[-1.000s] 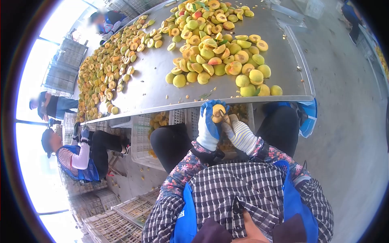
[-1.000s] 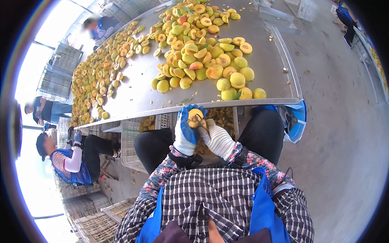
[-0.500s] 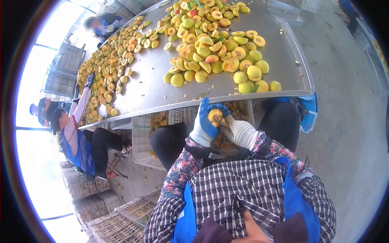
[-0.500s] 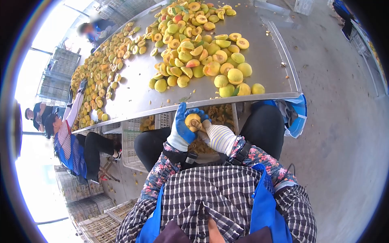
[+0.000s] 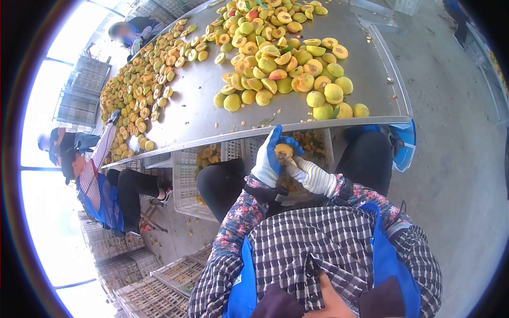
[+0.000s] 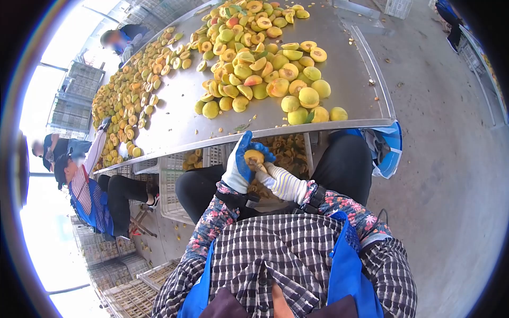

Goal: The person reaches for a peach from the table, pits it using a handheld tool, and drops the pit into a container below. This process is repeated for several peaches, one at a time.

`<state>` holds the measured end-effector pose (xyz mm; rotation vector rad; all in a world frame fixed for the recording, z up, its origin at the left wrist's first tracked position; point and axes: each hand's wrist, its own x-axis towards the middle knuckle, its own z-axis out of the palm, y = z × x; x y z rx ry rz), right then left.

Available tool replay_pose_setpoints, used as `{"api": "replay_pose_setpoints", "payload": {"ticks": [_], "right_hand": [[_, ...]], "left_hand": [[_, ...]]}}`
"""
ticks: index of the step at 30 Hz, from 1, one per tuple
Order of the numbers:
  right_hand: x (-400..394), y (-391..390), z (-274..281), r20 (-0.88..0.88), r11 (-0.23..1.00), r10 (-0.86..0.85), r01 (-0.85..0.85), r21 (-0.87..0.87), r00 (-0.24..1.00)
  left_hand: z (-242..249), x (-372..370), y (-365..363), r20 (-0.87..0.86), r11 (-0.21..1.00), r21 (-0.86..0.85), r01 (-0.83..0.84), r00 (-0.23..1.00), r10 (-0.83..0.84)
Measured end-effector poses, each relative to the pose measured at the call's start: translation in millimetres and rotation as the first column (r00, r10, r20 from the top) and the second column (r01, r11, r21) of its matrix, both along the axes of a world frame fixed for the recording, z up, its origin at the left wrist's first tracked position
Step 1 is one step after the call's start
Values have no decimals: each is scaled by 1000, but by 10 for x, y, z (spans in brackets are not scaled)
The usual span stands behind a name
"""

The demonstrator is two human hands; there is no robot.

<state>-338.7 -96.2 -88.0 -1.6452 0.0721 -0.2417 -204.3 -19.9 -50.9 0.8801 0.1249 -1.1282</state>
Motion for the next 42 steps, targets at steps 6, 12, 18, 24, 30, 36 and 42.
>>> {"api": "replay_pose_setpoints", "payload": {"ticks": [6,12,18,24,30,36,42], "right_hand": [[-79,-67,329,-220,754,230,-31,656,948],[-76,-207,475,-249,317,516,88,944,820],[-79,-257,489,-213,276,560,62,959,801],[-53,-275,453,-266,320,583,84,944,768],[-122,-351,555,-420,636,516,-4,772,746],[-138,-373,194,-535,835,0,-294,-464,845],[-101,-357,267,-612,705,-21,-423,-570,790]], "left_hand": [[7,-82,-50,23,991,-37,-127,992,128],[71,-84,-67,-156,991,-110,-81,986,63],[111,-53,-50,-211,990,-141,-7,977,-24],[24,-44,-75,485,968,244,-56,872,-71],[-10,283,145,-40,977,-25,-212,977,211],[557,748,912,722,825,195,-531,647,246],[990,1505,1295,747,523,424,-739,-40,-663]]}}
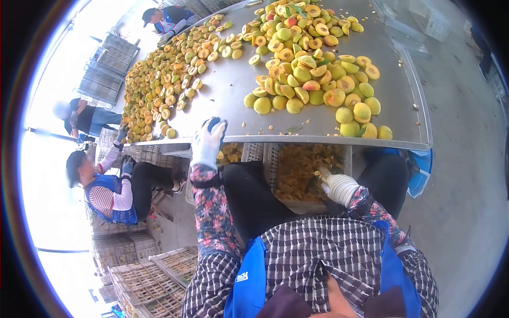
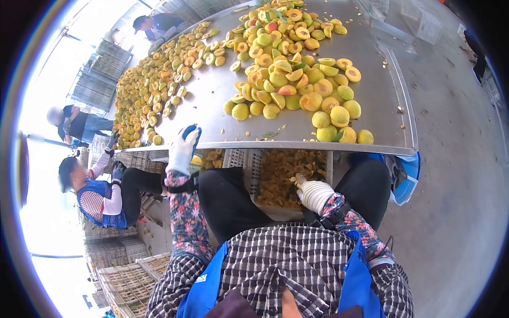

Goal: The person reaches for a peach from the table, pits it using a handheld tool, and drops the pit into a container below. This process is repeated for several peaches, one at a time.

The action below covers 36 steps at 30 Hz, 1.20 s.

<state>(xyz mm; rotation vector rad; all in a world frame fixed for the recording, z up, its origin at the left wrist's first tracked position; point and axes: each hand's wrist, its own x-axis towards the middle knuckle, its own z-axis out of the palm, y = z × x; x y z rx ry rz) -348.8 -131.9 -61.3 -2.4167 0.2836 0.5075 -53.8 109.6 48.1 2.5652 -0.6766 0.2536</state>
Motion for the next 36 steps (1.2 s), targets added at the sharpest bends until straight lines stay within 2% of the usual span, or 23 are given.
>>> {"api": "replay_pose_setpoints", "payload": {"ticks": [1,3,5,6,8,9,11,12,13,16,17,18,19,22,23,24,27,30,31,33,34,35,36], "right_hand": [[11,1,-13,5,1000,2,-2,0,1000],[41,-12,-17,-17,999,31,-31,8,999],[33,-2,-131,-13,1000,24,-24,-7,1000],[10,13,-305,58,1000,2,-2,-1,998],[-2,-8,-436,162,1000,19,-20,-1,987],[6,-30,-379,161,1000,16,-15,-8,987],[1,-44,-273,118,1000,5,-7,17,993],[-4,-45,-315,114,1000,1,-3,18,994],[3,-46,-394,99,1000,-4,3,11,995],[-12,-55,-379,164,999,-20,13,45,986],[-26,-54,-331,237,996,-33,13,85,971],[-25,-47,-252,237,996,-39,17,92,971],[-18,-36,-161,205,989,-95,69,132,974],[16,-15,16,208,971,-164,121,205,964],[34,-5,41,250,967,-165,107,229,954],[46,17,47,290,954,-201,120,273,936],[60,47,119,436,886,-343,132,445,832],[74,83,184,470,849,-406,132,511,784],[75,94,196,496,844,-416,121,522,762],[80,126,165,544,893,-375,136,429,750],[82,140,132,550,910,-361,155,385,753],[84,150,117,554,924,-347,174,341,756],[84,146,140,517,937,-329,206,282,790]], "left_hand": [[188,-64,-246,-317,983,-175,-64,948,5],[-583,690,-412,-481,902,-425,77,825,-297],[-689,830,-873,-565,982,-69,174,804,-182],[-832,822,-1049,-565,981,-75,178,803,-189],[-1107,770,-1346,-163,951,272,148,981,-106],[-1008,654,-1454,-163,952,264,153,980,-112],[-823,457,-1574,-305,932,360,-38,939,156],[-893,582,-1559,-341,910,414,14,929,141],[-950,714,-1504,-404,933,351,82,912,72],[-1082,842,-1295,-272,913,369,174,960,-73],[-1103,825,-1209,-441,990,67,123,894,-81],[-1088,800,-1116,-587,975,-223,8,798,-140],[-1031,826,-984,-704,927,-376,-9,653,-279],[-438,126,-861,-686,602,-727,-329,337,-645],[-444,-24,-811,-599,467,-767,-441,229,-767],[-468,-170,-742,-564,441,-749,-495,127,-816],[-637,-689,-680,-564,462,-612,-642,-56,-824],[-897,-973,-737,-512,528,-619,-581,-212,-833],[-1016,-1121,-757,-505,529,-613,-586,-224,-834],[-1107,-1419,-865,-556,533,-829,-171,361,-749],[-1087,-1434,-894,-614,487,-716,-500,120,-780],[-1043,-1455,-911,-613,486,-716,-501,117,-782],[-1005,-1477,-918,-587,670,-741,36,449,-674]]}}
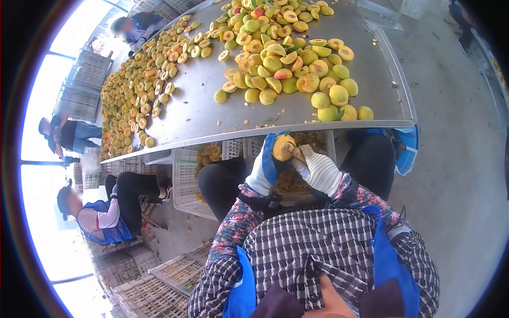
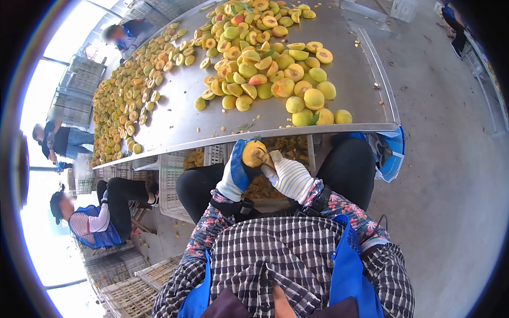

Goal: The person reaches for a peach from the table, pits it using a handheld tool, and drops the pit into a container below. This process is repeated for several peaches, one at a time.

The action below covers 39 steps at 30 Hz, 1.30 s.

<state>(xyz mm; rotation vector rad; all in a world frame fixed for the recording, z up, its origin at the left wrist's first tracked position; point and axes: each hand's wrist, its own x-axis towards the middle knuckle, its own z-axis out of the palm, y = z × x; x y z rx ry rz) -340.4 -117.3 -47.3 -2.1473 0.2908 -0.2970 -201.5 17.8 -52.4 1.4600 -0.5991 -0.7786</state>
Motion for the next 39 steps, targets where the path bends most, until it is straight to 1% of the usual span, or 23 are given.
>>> {"api": "replay_pose_setpoints", "payload": {"ticks": [1,2,6,8,9,10,12,14,15,18,20,22,23,24,25,27,28,30,33,34,36,37,39], "right_hand": [[-7,3,-24,-2,1000,-2,2,-1,1000],[-8,17,-59,-48,998,3,-6,-58,999],[-23,47,-79,-87,979,35,-52,-199,996],[-10,59,-163,-49,976,49,-58,-209,998],[-6,64,-190,-13,973,66,-67,-219,998],[-19,75,-206,-12,974,66,-67,-218,998],[-20,95,-57,-178,997,75,-70,34,981],[-9,132,-201,-49,986,87,-79,147,995],[-11,144,-266,81,962,85,-103,253,993],[-9,105,-336,26,944,153,-154,292,988],[29,130,-389,66,960,131,-143,243,989],[5,105,-379,104,973,110,-129,193,988],[-27,40,-93,-94,844,206,-128,520,974],[-43,7,57,-241,623,355,-37,781,903],[-44,1,34,-240,622,355,-36,782,904],[-68,5,-60,-204,404,424,18,915,883],[-52,52,-98,-240,531,381,1,847,893],[-67,104,-89,-213,575,338,-22,818,917],[-71,111,-80,-142,660,257,-67,748,956],[-78,62,-72,-194,447,337,25,894,921],[-98,26,28,-216,45,429,218,975,877],[-96,10,22,-217,48,431,218,975,876],[-87,-42,26,-32,-271,541,210,939,840]], "left_hand": [[14,-20,1,582,974,225,15,800,-147],[6,-112,-52,-223,988,-139,-63,974,31],[1,-195,-153,-261,976,33,-214,941,215],[-148,-119,-189,-648,944,-22,-330,724,238],[-162,-124,-189,-647,944,-21,-329,724,238],[-175,-132,-183,-598,949,-46,-311,770,223],[-270,-128,-173,-543,955,-69,-288,814,206],[-484,-95,-151,-92,963,-16,-271,959,268],[-508,-92,-151,-92,964,-13,-265,961,263],[-437,-149,-164,-246,948,-104,-300,931,268],[-347,-207,-188,324,976,-89,-198,921,216],[-429,-147,-148,357,982,-46,-182,915,187],[-462,-128,-128,390,985,-3,-175,907,162],[-285,-195,-160,-366,947,-185,-262,913,181],[-257,-187,-158,-365,948,-183,-261,913,181],[-231,-139,-140,-379,976,-148,-159,921,92],[-232,-108,-149,-381,976,-147,-158,920,91],[-248,-43,-172,-382,999,6,-49,923,48],[-297,19,-171,-412,998,57,25,911,1],[-309,15,-152,-412,998,57,22,911,3],[-195,-25,-154,-388,998,-26,55,920,-61],[-211,-38,-157,-387,998,-28,52,920,-59],[-300,-52,-167,-405,987,-160,-14,913,-52]]}}
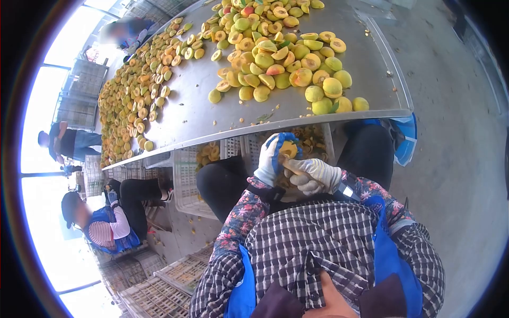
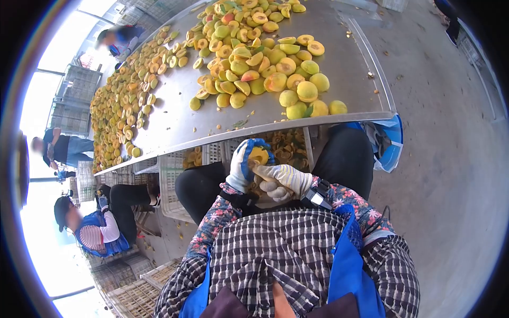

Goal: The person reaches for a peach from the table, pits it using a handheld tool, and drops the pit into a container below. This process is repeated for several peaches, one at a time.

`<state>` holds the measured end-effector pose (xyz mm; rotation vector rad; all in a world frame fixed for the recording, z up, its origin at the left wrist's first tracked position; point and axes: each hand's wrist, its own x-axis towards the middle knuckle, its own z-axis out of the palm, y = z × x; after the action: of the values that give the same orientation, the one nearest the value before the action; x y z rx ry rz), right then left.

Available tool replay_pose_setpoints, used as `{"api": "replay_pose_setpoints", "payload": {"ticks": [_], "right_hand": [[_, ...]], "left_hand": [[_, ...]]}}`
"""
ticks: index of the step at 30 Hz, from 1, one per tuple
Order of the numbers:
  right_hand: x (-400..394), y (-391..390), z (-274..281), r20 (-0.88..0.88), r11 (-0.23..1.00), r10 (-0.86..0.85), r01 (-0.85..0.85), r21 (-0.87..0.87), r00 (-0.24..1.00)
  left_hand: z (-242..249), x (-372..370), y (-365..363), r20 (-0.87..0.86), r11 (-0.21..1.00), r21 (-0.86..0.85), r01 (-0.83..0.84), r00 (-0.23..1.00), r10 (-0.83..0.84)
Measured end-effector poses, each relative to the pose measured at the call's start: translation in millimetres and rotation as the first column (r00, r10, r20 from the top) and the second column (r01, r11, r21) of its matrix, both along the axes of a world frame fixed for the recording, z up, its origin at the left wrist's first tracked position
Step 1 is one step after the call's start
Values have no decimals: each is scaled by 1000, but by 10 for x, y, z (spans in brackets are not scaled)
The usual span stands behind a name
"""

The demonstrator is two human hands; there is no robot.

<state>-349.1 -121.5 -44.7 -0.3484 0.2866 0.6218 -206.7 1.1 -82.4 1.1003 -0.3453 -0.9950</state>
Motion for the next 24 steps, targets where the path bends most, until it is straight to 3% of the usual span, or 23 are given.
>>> {"api": "replay_pose_setpoints", "payload": {"ticks": [1,2,3,4,6,7,8,9,10,11,12,14,15,16,18,19,20,21,22,23,24], "right_hand": [[4,14,23,2,1000,-20,20,-9,1000],[9,17,61,4,1000,-15,15,-12,1000],[11,15,99,-8,995,-48,47,-83,999],[17,7,140,-16,985,-82,78,-154,997],[5,-53,218,5,968,-75,74,-240,997],[-9,-67,225,16,945,-72,73,-317,997],[-16,-53,188,19,946,-68,70,-315,998],[-21,-24,95,131,846,-190,230,-480,973],[-10,-2,-56,261,695,-283,385,-608,923],[166,58,-666,724,161,-226,758,-632,652],[159,37,-593,721,163,-229,756,-634,654],[99,-37,-334,465,-302,187,501,-811,865],[100,-60,-91,309,-265,205,356,-896,929],[99,-78,-93,311,-266,203,358,-895,929],[84,-136,-133,79,-374,206,153,-915,975],[53,-154,-446,198,-359,196,258,-897,960],[77,-133,-472,203,-354,198,263,-898,959],[84,-109,-501,176,-316,234,246,-916,956],[76,-84,-516,147,-280,272,225,-933,951],[104,-87,-320,47,-308,253,126,-943,966],[101,-86,-410,200,-353,284,297,-887,938]], "left_hand": [[-108,40,15,648,990,137,-22,758,-73],[-84,23,-2,650,991,133,-27,757,-67],[-64,-14,-37,181,997,39,-72,982,64],[-39,-32,-64,-346,987,-24,-157,928,139],[-79,26,-44,-379,984,-50,-169,915,138],[-105,56,-12,7,987,47,-153,988,153],[-131,86,23,388,974,146,-173,916,105],[-75,165,62,718,971,181,-154,696,-23],[-39,175,84,717,971,182,-157,696,-22],[115,141,69,410,976,171,-133,910,52],[216,103,58,42,982,154,-113,993,108],[254,47,38,97,985,150,-85,993,71],[269,16,27,52,983,139,-120,992,113],[278,0,28,7,979,130,-157,987,158],[286,29,94,117,969,128,-210,974,195],[374,62,162,-14,967,174,-187,981,192],[431,89,205,-146,963,217,-158,970,192],[270,115,221,519,965,234,-123,855,-17],[231,109,284,517,963,238,-130,856,-12],[437,97,254,179,959,233,-163,976,123],[578,142,260,-177,951,235,-199,954,243]]}}
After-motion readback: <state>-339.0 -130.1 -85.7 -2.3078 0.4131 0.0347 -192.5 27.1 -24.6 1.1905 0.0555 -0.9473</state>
